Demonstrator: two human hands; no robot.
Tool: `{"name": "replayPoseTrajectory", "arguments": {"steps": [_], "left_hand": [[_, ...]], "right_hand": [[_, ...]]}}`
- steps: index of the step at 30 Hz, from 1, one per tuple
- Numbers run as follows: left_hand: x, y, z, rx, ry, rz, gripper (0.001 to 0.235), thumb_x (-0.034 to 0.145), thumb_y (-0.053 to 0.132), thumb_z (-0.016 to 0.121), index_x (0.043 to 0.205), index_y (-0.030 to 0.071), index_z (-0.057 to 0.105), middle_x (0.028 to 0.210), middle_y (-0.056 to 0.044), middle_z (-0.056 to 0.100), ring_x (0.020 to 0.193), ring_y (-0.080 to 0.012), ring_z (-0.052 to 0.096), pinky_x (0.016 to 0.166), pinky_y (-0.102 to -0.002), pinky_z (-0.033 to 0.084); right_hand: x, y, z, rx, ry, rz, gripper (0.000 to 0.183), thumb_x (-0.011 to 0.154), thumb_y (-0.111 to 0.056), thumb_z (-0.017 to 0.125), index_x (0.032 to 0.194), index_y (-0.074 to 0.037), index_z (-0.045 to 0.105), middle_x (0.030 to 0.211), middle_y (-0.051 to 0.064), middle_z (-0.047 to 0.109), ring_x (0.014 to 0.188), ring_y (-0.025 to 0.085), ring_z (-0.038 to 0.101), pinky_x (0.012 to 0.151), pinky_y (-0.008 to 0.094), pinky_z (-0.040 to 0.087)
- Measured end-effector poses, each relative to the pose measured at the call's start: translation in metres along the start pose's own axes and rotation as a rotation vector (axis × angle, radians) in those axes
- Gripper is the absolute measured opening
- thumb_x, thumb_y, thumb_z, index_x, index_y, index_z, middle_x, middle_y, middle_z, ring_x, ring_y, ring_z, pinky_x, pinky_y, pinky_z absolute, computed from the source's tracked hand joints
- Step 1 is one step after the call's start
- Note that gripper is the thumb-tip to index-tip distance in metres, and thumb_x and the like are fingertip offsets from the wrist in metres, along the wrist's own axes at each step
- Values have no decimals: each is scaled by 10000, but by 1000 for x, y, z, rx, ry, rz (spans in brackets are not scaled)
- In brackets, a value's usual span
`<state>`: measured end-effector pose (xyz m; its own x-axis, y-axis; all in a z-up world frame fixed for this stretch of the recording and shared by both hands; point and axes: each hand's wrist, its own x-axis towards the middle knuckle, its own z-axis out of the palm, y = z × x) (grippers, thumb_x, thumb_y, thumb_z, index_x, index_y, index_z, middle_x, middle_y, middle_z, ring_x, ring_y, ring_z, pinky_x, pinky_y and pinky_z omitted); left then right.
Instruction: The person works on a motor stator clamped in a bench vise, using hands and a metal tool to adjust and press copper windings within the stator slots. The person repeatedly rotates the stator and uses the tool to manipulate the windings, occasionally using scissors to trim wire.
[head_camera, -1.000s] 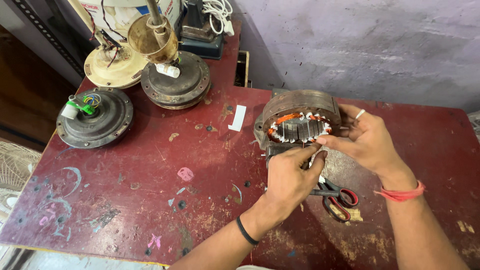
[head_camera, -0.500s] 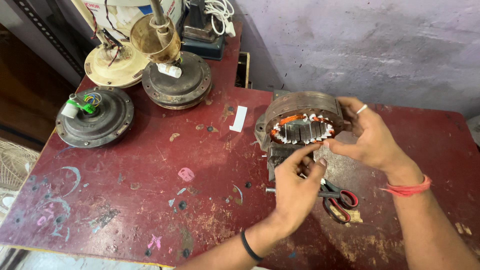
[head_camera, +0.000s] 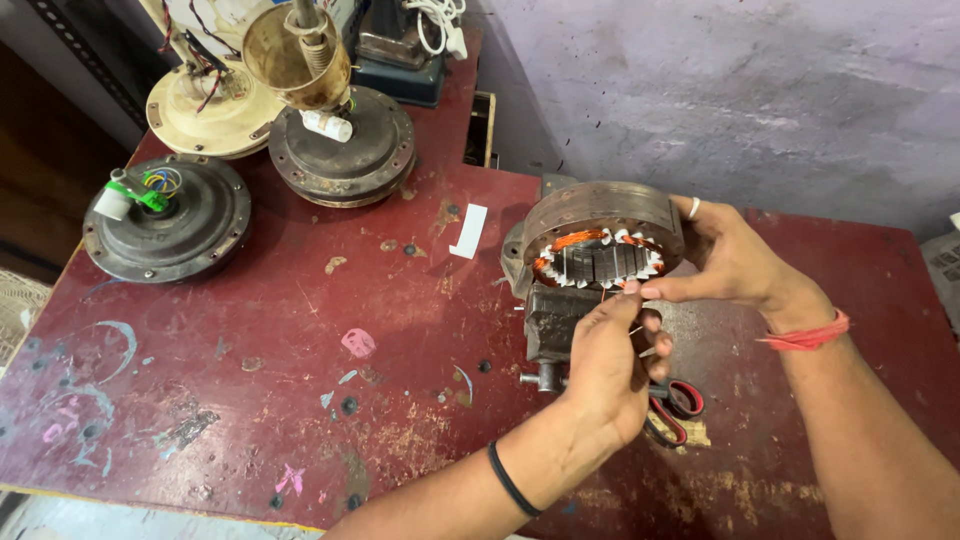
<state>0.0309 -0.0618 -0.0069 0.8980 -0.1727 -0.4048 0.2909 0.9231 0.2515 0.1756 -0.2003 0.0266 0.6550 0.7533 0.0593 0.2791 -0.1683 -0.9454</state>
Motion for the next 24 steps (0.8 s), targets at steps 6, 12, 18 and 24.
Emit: {"name": "replayPoseTrajectory", "arguments": {"steps": [6,12,18,24], "left_hand": [[7,-3,1,-1,65,50,157,1022,185,546,886,126,597,700,27,505,552,-109,510,486,-279,364],[15,-8,7,-3,121,130,207,1018,150,555,829,69,586,683,11,480,480,-96,442,458,-296,385],[16,-6,6,21,117,121,222,1027,168,548,840,59,594,672,13,484,474,-100,446,453,-302,405],[-6,10,11,120,91,68,166,1027,189,583,930,59,619,713,-3,519,509,-96,504,463,-297,453]], "right_hand": [[1,6,1,-7,60,79,841,646,6,866,1426,6,551,1230,86,696,1136,180,646,981,381,554],[-9,11,11,77,77,34,798,714,43,760,1462,31,484,1249,79,651,1119,149,614,961,332,522],[-14,11,22,12,142,23,663,769,25,687,1407,70,511,1167,89,652,1041,140,615,891,320,532],[-16,3,29,116,129,8,725,803,32,682,1491,55,455,1180,97,647,1029,158,626,891,337,544]]}}
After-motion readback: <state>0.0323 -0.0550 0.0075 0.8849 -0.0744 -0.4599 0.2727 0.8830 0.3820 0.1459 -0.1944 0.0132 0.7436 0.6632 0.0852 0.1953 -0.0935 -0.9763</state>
